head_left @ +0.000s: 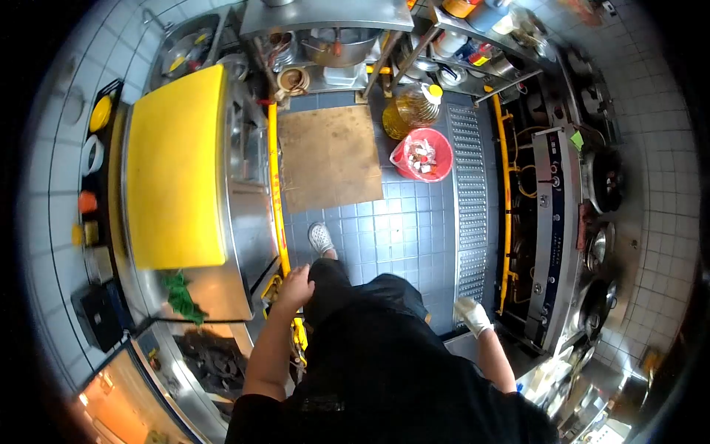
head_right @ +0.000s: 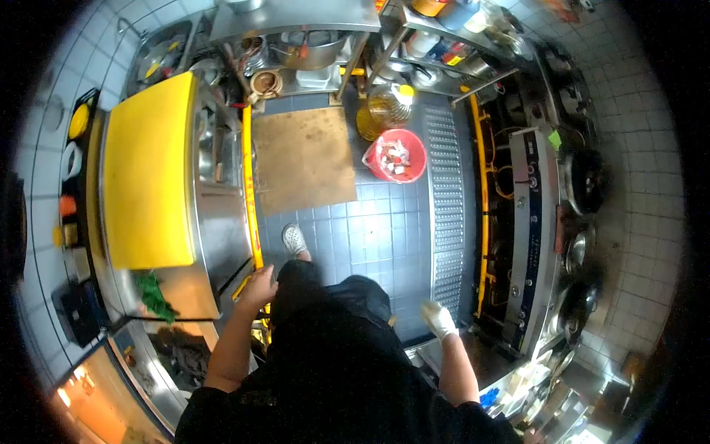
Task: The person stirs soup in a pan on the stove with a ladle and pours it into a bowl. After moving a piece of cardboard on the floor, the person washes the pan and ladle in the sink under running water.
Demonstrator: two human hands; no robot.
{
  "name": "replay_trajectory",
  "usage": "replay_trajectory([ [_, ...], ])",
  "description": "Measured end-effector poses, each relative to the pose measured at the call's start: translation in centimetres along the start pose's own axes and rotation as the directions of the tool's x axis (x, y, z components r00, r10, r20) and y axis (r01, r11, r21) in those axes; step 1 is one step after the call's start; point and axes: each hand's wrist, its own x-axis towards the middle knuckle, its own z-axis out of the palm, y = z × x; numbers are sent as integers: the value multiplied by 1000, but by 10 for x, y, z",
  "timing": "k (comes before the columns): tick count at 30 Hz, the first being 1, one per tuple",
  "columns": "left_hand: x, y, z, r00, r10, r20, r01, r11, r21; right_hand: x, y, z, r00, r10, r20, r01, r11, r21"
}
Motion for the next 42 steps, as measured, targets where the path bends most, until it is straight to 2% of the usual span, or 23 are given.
replay_trajectory([
  [2,35,-1,-22,999,-20,-34,21,999,32,-12,-144,-100,969,248,-7,-202,807,554],
  [4,61,2,-41,998,-10,-68,11,1000,4,15,-161,-132,987,159,-19,-109,755,647],
  [9,124,12,-56,985,-142,-100,128,983,-131,85,-208,-216,993,47,109,-90,898,430],
  [13,182,-21,14,953,-266,-144,223,940,-259,203,-193,-236,951,4,310,-125,921,369],
  [16,223,-51,91,840,-538,74,505,724,-469,304,-210,-246,865,190,465,-255,963,81],
  [18,247,-53,134,897,-442,24,426,848,-315,382,-183,-209,914,63,402,-11,991,-132],
  [19,263,-38,140,842,-521,141,537,779,-323,413,-185,-198,900,90,427,-81,996,-40],
  [21,296,-65,186,887,-386,252,433,886,-165,473,-192,-157,869,101,484,-89,995,-47],
  [23,325,-136,278,942,-265,207,250,964,93,541,-153,-77,817,68,572,-23,996,-87],
  [24,337,-160,310,995,-94,-34,99,977,191,559,-151,-53,840,-6,543,-13,999,32],
  [25,385,-117,243,878,-418,233,448,890,-90,573,-186,-56,808,10,589,53,994,-91],
  [27,417,-194,307,972,-230,39,232,971,-60,612,-192,-16,760,74,645,-258,946,196],
  [28,434,-231,326,978,-206,-21,206,978,-3,644,-156,35,847,-73,526,-85,959,270],
  [30,467,-279,346,976,-205,-68,210,974,80,688,-181,57,849,40,527,-192,952,238],
  [32,501,-320,334,985,-170,-34,168,889,425,749,-131,121,911,-108,399,-81,900,429],
  [34,532,-354,327,976,-207,68,74,607,791,804,-139,144,907,119,403,-210,960,188],
  [35,544,-374,319,963,-231,136,47,646,762,823,-148,158,943,181,278,-263,919,293],
  [36,551,-404,327,933,-358,42,249,726,641,856,-139,173,910,251,331,-351,890,290],
  [37,558,-435,336,878,-475,-53,439,757,484,881,-133,190,919,270,286,-339,913,226],
  [38,562,-445,339,865,-502,5,419,728,543,885,-150,194,938,306,166,-321,944,74],
  [39,568,-460,348,844,-532,61,394,694,603,894,-136,207,965,142,219,-222,887,404],
  [40,571,-477,352,817,-567,111,364,655,663,901,-137,221,960,171,222,-261,835,485],
  [42,575,-472,336,714,-700,8,684,701,202,902,-153,235,993,113,37,-110,761,640],
])
